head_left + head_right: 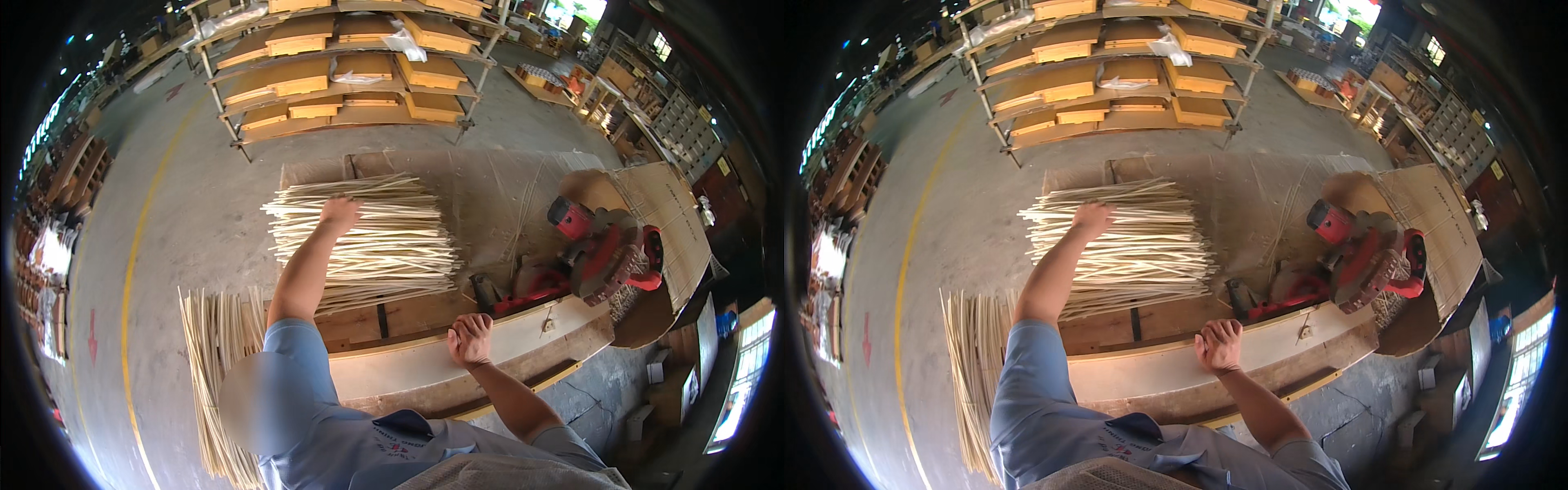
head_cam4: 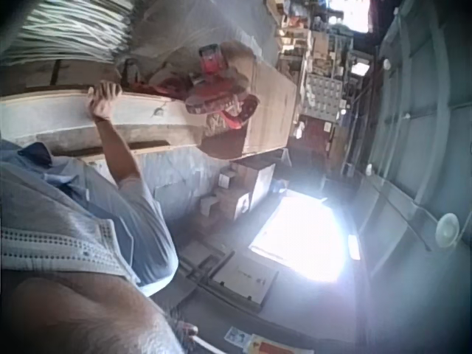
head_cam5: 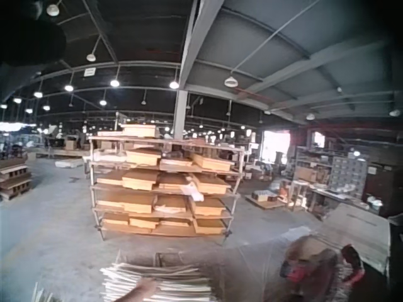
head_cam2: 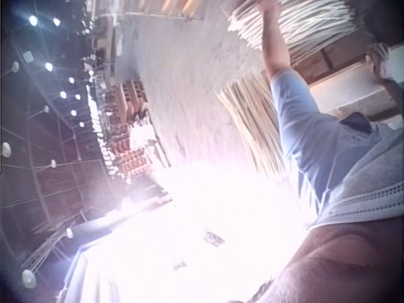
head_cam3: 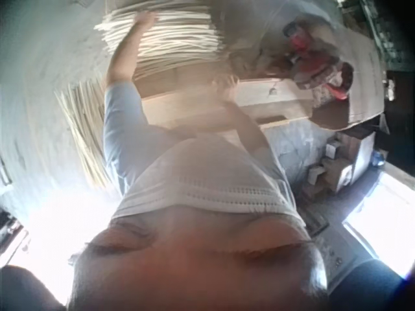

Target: The person repeatedly picks up small bundles of thin bamboo sticks, aligns them on a wooden guide, and cuts them to length using a red handheld circular saw. Cut pieces are placed into a growing pile on the workbench. The process is repeated continuously throughout the clip.

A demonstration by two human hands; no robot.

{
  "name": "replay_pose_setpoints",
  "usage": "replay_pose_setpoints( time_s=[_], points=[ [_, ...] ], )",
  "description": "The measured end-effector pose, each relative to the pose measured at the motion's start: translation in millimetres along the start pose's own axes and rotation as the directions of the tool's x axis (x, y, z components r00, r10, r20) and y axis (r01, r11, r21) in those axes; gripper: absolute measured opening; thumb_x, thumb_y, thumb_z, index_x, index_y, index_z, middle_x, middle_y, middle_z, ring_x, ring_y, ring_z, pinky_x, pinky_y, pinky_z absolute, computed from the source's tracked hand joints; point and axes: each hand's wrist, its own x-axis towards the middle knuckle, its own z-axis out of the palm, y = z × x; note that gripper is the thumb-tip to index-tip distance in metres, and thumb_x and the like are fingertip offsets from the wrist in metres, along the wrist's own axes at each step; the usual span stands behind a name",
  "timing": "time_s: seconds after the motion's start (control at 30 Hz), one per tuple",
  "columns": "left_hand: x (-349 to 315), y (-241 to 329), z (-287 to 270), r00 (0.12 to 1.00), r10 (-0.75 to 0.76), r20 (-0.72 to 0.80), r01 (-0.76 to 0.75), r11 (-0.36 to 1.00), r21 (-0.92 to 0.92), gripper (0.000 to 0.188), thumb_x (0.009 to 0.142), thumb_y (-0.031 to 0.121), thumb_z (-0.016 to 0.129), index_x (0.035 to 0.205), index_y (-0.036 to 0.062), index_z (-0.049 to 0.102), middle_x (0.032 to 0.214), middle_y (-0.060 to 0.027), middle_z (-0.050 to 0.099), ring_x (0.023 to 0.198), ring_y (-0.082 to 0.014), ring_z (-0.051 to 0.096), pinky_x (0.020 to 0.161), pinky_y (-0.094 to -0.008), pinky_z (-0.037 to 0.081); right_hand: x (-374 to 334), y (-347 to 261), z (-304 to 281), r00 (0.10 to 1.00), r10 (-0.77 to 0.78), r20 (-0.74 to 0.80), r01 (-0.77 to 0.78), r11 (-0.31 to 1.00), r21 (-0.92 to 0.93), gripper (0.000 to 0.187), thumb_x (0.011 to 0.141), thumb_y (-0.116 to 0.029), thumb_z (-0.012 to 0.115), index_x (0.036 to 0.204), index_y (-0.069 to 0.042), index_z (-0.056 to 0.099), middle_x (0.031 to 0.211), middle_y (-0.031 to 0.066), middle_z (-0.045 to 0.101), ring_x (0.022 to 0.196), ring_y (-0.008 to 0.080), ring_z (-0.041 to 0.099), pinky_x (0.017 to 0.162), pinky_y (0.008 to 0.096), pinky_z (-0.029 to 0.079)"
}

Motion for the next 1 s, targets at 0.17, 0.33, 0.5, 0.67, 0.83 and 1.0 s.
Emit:
replay_pose_setpoints(
  time_s=[0.17,0.33,0.5,0.67,0.83,1.0],
  points=[
    [7,-3,19,0.997,-0.037,-0.062,0.038,0.999,0.016,0.056,0.094,0.047,0.070,0.144,0.0227,0.061,0.151,-0.0101,0.054,0.147,-0.0324,0.041,0.121,-0.0499,0.036,4,-3,-1,1.000,0.023,0.015,-0.022,0.999,-0.028,0.015,0.088,-0.022,0.063,0.082,-0.009,0.063,0.095,0.0077,0.065,0.093,0.0301,0.061,0.092,0.0483,0.041],
    [-48,21,9,0.860,-0.099,-0.501,0.030,0.989,-0.143,0.044,0.093,0.037,0.072,0.133,0.0185,0.069,0.131,-0.0100,0.068,0.128,-0.0327,0.057,0.114,-0.0444,0.044,13,-7,10,0.999,-0.032,0.021,0.033,0.999,-0.042,0.015,0.090,-0.022,0.061,0.081,-0.009,0.064,0.095,0.0089,0.065,0.093,0.0315,0.060,0.091,0.0484,0.041],
    [-154,93,-32,0.624,-0.386,-0.679,-0.213,0.752,-0.624,0.026,0.091,0.014,0.076,0.115,0.0056,0.076,0.101,-0.0117,0.076,0.098,-0.0328,0.070,0.086,-0.0426,0.057,-5,-10,12,0.994,0.107,0.036,-0.103,0.991,-0.090,0.017,0.093,-0.022,0.061,0.086,-0.007,0.065,0.086,0.0102,0.064,0.088,0.0342,0.059,0.092,0.0487,0.040],
    [-313,100,-38,0.404,-0.631,-0.662,-0.143,0.671,-0.727,0.019,0.093,0.004,0.071,0.111,0.0007,0.076,0.093,-0.0148,0.076,0.085,-0.0277,0.074,0.077,-0.0366,0.058,38,-88,19,0.894,0.355,0.274,-0.447,0.662,0.602,0.016,0.105,-0.013,0.062,0.101,0.001,0.069,0.096,0.0095,0.076,0.087,0.0133,0.072,0.079,0.0306,0.057],
    [-444,95,-3,0.363,-0.787,-0.498,0.222,0.592,-0.774,0.019,0.093,0.002,0.070,0.111,-0.0003,0.076,0.101,-0.0186,0.076,0.091,-0.0317,0.075,0.082,-0.0387,0.058,6,-231,72,0.389,-0.004,0.921,-0.919,0.070,0.389,0.020,0.102,-0.017,0.067,0.112,0.001,0.065,0.098,0.0140,0.074,0.086,0.0212,0.073,0.076,0.0322,0.061],
    [-510,103,36,0.420,-0.813,-0.402,0.566,0.581,-0.584,0.038,0.093,0.009,0.063,0.130,0.0001,0.065,0.121,-0.0214,0.068,0.115,-0.0426,0.062,0.101,-0.0496,0.049,11,-305,96,0.111,-0.146,0.983,-0.980,0.151,0.133,0.033,0.103,-0.032,0.063,0.113,0.000,0.063,0.100,0.0171,0.071,0.085,0.0269,0.074,0.076,0.0378,0.062]
  ],
)
